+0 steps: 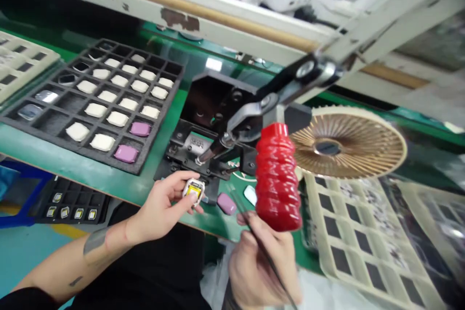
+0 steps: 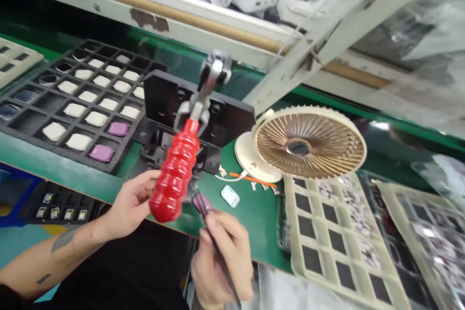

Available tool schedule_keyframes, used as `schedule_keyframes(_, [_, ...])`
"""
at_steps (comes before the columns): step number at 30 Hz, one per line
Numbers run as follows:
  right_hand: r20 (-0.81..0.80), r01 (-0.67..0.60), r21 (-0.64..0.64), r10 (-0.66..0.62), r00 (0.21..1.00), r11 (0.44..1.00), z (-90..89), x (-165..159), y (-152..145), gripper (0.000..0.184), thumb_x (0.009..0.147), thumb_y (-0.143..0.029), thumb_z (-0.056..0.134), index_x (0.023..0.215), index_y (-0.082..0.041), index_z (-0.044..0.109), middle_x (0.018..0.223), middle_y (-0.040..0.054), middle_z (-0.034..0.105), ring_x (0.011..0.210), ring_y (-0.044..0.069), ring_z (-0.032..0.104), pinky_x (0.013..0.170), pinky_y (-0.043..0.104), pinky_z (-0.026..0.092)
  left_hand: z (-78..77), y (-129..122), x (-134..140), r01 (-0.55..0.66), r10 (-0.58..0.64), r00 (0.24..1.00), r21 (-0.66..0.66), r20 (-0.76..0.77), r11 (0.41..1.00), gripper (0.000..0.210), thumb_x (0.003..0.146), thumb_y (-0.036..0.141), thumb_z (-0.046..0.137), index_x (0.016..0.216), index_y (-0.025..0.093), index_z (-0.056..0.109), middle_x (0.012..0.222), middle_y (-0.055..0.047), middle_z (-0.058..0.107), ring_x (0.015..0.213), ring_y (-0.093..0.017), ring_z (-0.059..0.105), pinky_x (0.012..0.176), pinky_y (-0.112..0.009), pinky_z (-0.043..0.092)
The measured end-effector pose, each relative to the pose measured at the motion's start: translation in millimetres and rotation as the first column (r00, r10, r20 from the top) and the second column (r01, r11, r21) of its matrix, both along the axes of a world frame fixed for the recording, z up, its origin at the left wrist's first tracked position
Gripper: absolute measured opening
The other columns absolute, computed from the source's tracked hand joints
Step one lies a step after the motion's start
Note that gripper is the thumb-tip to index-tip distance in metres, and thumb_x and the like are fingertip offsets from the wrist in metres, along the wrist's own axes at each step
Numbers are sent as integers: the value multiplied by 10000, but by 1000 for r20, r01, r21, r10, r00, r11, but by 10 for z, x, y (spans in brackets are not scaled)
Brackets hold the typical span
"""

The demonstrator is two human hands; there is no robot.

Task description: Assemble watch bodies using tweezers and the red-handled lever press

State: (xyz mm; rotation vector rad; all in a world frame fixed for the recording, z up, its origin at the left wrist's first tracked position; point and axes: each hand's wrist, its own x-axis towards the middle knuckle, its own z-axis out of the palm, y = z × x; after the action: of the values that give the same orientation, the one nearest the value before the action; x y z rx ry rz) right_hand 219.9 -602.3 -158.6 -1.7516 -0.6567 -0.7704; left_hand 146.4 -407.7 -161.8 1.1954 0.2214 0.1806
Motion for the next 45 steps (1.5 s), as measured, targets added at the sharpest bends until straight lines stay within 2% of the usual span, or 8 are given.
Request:
schedule_keyframes(4, [-84, -164, 136, 177, 981, 977, -83, -20, 325, 188, 993, -121, 787, 1124, -228, 868, 1083, 100, 858, 952, 299, 846, 756, 455, 718, 12, 20, -4, 10, -10, 1000, 15, -21, 1000, 464, 1078, 414, 791, 1474, 190, 702, 1118, -118, 860, 881, -217, 860, 797, -296, 658])
schedule_keyframes(11, [-251, -150, 359, 250, 935, 921, -170, -89, 672, 47, 1025, -178, 795, 1022, -195, 839, 940, 77, 843, 750, 232, 803, 678, 373, 686, -19, 171, -49, 14, -13, 1000, 78, -9, 997, 449, 1071, 386, 784, 1451, 160, 709, 1063, -123, 862, 852, -225, 864, 779, -292, 668])
schedule_keyframes(22, [-210, -136, 208, 180, 961, 969, -258, -196, 622, 90, 1035, -233, 802, 1121, -217, 823, 1002, 74, 850, 840, 247, 828, 834, 464, 702, 26, 170, -146, -45, 39, 999, 183, 37, 982, 429, 1101, 347, 774, 1483, 161, 719, 1122, -110, 880, 926, -227, 882, 883, -299, 720])
schedule_keyframes(28, [-308, -186, 239, 256, 916, 953, -248, -142, 595, 131, 1030, -272, 835, 1151, -221, 837, 1029, 77, 841, 865, 235, 820, 832, 428, 694, -12, 176, -158, -64, 53, 997, 230, 53, 971, 428, 1103, 342, 774, 1489, 160, 742, 1082, -102, 883, 923, -224, 882, 877, -282, 721])
schedule_keyframes(33, [-499, -307, 463, 531, 685, 832, -233, -122, 456, 168, 1066, -398, 801, 1062, -231, 821, 910, 47, 794, 736, 193, 753, 660, 331, 620, -2, 179, -143, -65, 53, 996, 167, 74, 984, 465, 1100, 351, 780, 1509, 133, 730, 1150, -135, 886, 916, -223, 879, 918, -313, 729])
schedule_keyframes(38, [-374, -111, 416, 281, 884, 902, -225, -196, 379, 152, 1035, -332, 831, 1157, -246, 854, 1043, 73, 821, 971, 275, 818, 871, 478, 697, 61, 176, -111, -92, 90, 995, 68, 35, 993, 466, 1089, 342, 800, 1499, 137, 718, 1116, -135, 887, 869, -233, 889, 792, -286, 721])
schedule_keyframes(42, [-449, -135, 350, 293, 844, 927, -214, -201, 467, 135, 1050, -296, 805, 1173, -250, 834, 1092, 74, 834, 928, 252, 821, 802, 425, 693, 85, 195, -108, -85, 85, 995, 4, 54, 996, 473, 1051, 350, 854, 1465, 150, 744, 1105, -136, 891, 861, -245, 893, 774, -291, 719])
schedule_keyframes(45, [-432, -244, 464, 458, 777, 851, -68, -147, 406, 71, 1093, -299, 750, 1114, -266, 810, 962, 39, 818, 752, 183, 759, 667, 322, 627, 98, 214, -106, -98, 102, 993, -64, 57, 993, 418, 1024, 375, 885, 1374, 165, 794, 1089, -126, 898, 861, -261, 896, 788, -319, 735])
